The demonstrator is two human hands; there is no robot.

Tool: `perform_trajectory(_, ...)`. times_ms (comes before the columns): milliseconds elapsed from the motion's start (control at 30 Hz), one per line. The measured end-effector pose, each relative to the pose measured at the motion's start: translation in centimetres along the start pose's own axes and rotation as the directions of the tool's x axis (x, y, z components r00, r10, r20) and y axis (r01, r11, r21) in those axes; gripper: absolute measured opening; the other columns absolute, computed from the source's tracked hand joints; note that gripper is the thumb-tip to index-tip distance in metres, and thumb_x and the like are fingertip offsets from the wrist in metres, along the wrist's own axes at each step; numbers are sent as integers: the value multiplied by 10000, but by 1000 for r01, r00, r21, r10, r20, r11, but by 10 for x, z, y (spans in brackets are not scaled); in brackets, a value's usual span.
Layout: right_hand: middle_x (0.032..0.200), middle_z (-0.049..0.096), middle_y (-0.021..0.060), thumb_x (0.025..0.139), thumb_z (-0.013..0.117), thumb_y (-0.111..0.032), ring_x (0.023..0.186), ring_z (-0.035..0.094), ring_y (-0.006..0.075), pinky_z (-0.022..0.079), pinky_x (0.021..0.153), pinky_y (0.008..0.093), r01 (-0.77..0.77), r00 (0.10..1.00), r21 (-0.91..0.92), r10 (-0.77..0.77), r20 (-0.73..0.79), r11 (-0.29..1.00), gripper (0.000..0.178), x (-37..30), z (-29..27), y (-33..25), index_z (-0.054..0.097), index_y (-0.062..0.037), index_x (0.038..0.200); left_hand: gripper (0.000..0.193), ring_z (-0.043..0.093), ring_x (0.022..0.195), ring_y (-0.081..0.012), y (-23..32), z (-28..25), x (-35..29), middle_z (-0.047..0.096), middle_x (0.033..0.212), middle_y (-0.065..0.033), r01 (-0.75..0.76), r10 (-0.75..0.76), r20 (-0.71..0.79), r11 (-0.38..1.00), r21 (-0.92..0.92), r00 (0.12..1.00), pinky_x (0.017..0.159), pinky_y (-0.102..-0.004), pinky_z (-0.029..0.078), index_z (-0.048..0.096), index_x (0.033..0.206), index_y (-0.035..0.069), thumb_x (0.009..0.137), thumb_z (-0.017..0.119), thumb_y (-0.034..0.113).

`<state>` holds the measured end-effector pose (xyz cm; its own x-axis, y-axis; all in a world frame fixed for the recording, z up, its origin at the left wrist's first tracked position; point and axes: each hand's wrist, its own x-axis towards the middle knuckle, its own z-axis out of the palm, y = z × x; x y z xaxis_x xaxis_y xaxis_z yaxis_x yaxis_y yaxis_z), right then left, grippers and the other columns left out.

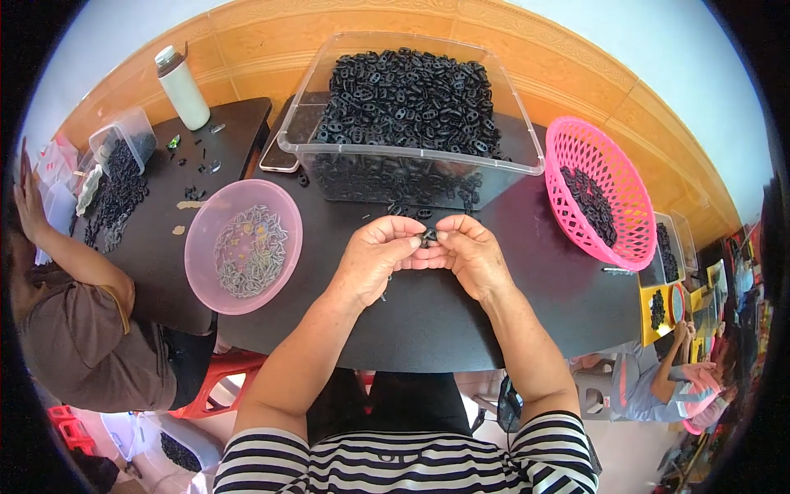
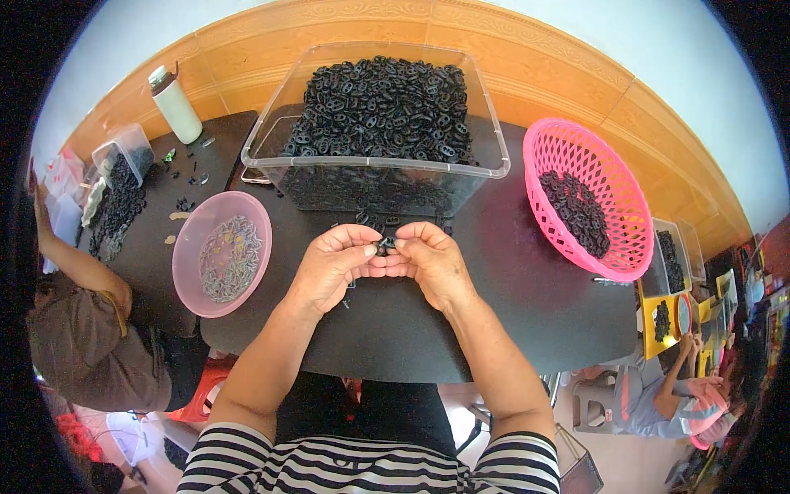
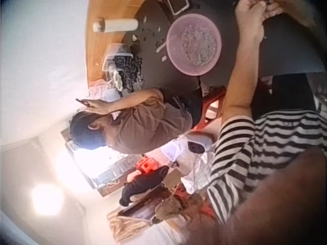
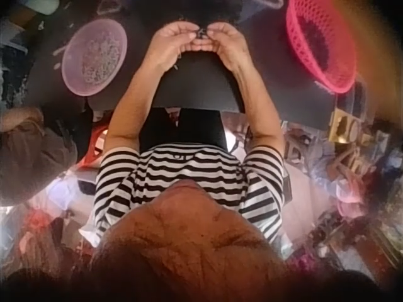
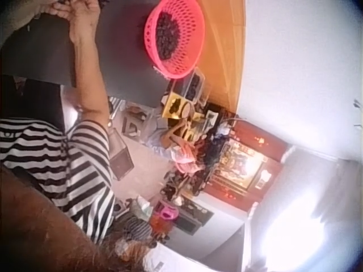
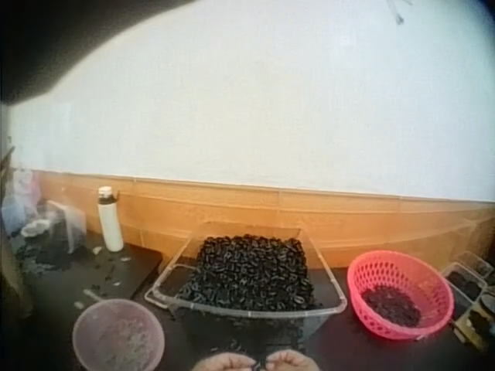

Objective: The person assembles plastic cord locks by inserting small pins into plastic pieces by hand.

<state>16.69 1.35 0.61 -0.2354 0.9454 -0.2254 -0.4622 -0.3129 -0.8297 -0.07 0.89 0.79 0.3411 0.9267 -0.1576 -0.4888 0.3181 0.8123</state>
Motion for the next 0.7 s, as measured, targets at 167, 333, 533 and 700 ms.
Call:
perform_trajectory(167,839,602,96,827,483,-2,775,623,216,520,683,329,33,999,-65,-32,16,997,122,0,-7,1,536,-20,935,136,605,746,-164,2,-2,0,587,885,-96,-17,17,-18,1000,2,1000,691,-279,516,543,960,-7,828,526,22)
perform_trajectory(333,857,601,87,820,493,2,794,617,206,506,736,341,35,996,-30,-33,80,999,151,-6,2,-2,543,-10,962,138,610,750,-162,-1,-1,0,589,874,-90,-13,13,18,1000,-16,1000,688,-284,518,546,961,-10,828,526,23)
perform_trajectory(533,856,605,103,809,517,11,758,623,199,520,723,339,4,991,-110,11,135,994,119,-6,-2,-3,537,-8,924,139,606,743,-154,1,-1,-1,586,860,-84,-29,31,30,998,-51,999,685,-279,515,546,959,-8,823,534,21)
perform_trajectory(700,817,619,99,799,548,-7,693,627,182,532,638,301,-40,996,-222,56,66,974,93,-9,1,-9,539,-21,890,139,597,732,-149,1,-2,0,586,854,-82,-34,34,-13,999,-14,999,677,-278,515,547,957,-8,822,540,25)
